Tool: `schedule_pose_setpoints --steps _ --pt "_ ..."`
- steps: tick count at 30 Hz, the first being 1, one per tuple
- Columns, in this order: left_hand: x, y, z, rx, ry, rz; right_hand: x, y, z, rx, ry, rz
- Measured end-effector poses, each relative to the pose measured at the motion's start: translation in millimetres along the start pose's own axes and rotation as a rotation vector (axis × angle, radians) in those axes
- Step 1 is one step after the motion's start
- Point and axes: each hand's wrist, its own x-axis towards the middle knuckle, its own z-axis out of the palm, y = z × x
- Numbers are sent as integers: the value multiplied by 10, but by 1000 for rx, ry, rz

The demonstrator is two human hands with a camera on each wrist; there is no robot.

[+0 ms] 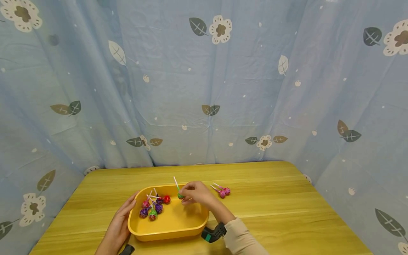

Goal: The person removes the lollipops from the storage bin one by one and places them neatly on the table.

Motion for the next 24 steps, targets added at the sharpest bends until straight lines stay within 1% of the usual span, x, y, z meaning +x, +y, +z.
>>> schedule_pose_setpoints --steps 8,13,17,24 --pt "-10 3 10 -8 4 2 -41 -29 -173 32 21 -2" --pt "-11 9 14 -6 11 -4 -47 3 -305 42 43 -10" --pt "-23 6 4 -10 -7 1 -65 29 -415 43 66 -20" --pt "-32 -5 -18 42 -21 27 -117 72 -645 36 117 -52"
